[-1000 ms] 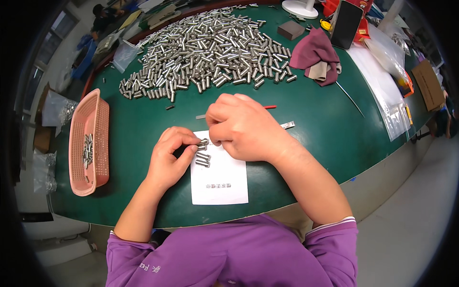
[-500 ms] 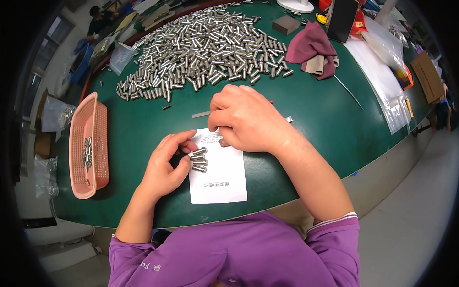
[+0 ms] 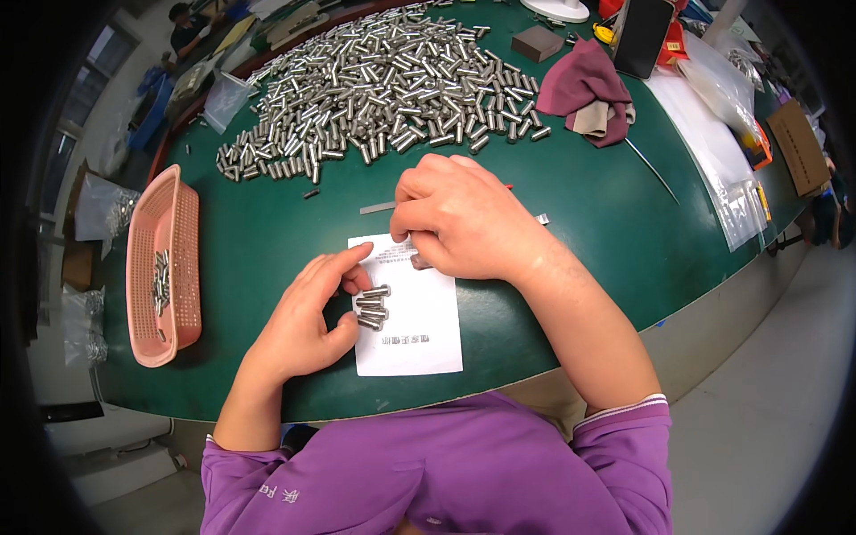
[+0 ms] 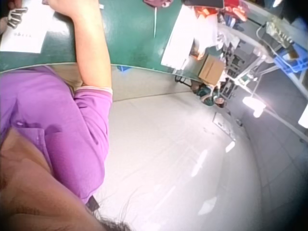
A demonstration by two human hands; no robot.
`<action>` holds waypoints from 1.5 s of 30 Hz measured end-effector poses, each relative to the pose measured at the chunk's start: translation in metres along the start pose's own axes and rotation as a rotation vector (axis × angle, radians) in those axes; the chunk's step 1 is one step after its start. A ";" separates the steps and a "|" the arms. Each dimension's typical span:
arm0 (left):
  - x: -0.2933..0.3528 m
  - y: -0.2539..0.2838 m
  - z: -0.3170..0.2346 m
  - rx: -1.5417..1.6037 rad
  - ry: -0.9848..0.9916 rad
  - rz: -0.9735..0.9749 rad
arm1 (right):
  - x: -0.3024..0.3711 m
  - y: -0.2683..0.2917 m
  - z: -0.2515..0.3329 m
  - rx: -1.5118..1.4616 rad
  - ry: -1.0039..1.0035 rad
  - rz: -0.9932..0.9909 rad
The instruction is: The person sorts small cylindrical metal parts on a green workbench. They pick up individual parts from a large pile, place them on a white paper, and use a metal ruler to align them in a row. The person repeatedly picks up, aligns, and places the parts, occasionally moving them into a pink basket.
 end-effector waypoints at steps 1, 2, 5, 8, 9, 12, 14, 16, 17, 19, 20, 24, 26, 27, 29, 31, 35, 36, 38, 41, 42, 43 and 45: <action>0.000 0.000 -0.001 0.004 0.009 0.024 | 0.000 -0.001 0.001 -0.006 0.006 0.007; 0.001 0.000 -0.002 0.002 0.016 0.042 | 0.000 0.000 0.002 -0.011 0.013 0.015; 0.002 -0.001 -0.003 -0.012 0.026 0.079 | -0.001 -0.003 0.006 -0.040 0.045 0.045; 0.002 -0.002 -0.004 -0.042 0.011 0.074 | -0.001 -0.006 0.011 -0.076 0.072 0.086; 0.002 -0.002 -0.003 -0.053 0.007 0.071 | -0.001 -0.008 0.013 -0.089 0.080 0.101; 0.001 -0.004 -0.002 -0.051 0.005 0.060 | -0.002 -0.011 0.014 -0.097 0.076 0.126; 0.001 -0.004 -0.001 -0.050 -0.002 0.045 | -0.002 -0.013 0.013 -0.101 0.066 0.132; 0.000 -0.003 0.000 -0.059 -0.020 0.024 | -0.003 -0.014 0.013 -0.094 0.056 0.139; 0.000 -0.003 0.001 -0.066 -0.024 0.018 | -0.003 -0.015 0.013 -0.086 0.052 0.143; 0.000 -0.003 0.003 -0.080 -0.031 0.005 | -0.003 -0.017 0.013 -0.079 0.045 0.149; -0.001 -0.003 0.004 -0.074 -0.029 -0.001 | -0.002 -0.018 0.012 -0.081 0.041 0.149; -0.002 -0.002 0.005 -0.063 -0.027 -0.022 | -0.003 -0.019 0.013 -0.080 0.032 0.149; -0.003 -0.002 0.007 -0.056 -0.033 -0.032 | -0.003 -0.020 0.012 -0.078 0.021 0.158; -0.003 -0.002 0.008 -0.048 -0.039 -0.038 | -0.004 -0.021 0.012 -0.078 0.015 0.163; -0.004 -0.001 0.009 -0.034 -0.046 -0.053 | -0.003 -0.020 0.011 -0.070 0.013 0.156; -0.004 0.000 0.011 -0.020 -0.047 -0.069 | -0.003 -0.021 0.011 -0.066 0.006 0.154; -0.004 0.001 0.015 0.006 -0.019 -0.088 | -0.003 -0.023 0.009 -0.065 -0.006 0.168; -0.004 0.002 0.016 0.005 -0.020 -0.098 | -0.003 -0.024 0.009 -0.065 -0.007 0.173; -0.005 0.002 0.018 0.006 -0.021 -0.119 | -0.003 -0.024 0.008 -0.067 -0.021 0.177; -0.005 0.003 0.022 0.014 -0.022 -0.147 | -0.003 -0.024 0.005 -0.068 -0.048 0.169; -0.005 0.003 0.023 0.016 -0.022 -0.154 | -0.003 -0.024 0.004 -0.068 -0.058 0.165; -0.005 0.003 0.023 0.019 -0.023 -0.161 | -0.003 -0.025 0.004 -0.067 -0.066 0.168; -0.006 0.004 0.022 0.015 -0.012 -0.164 | -0.003 -0.026 0.003 -0.065 -0.083 0.173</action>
Point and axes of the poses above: each hand's wrist, its own x-axis away from the middle knuckle, its own y-axis out of the back of the hand, z = x × y, the point moved 8 cm from there along -x, towards the middle knuckle, and after that the axes turned 8 degrees about z, right-handed, at the moved point
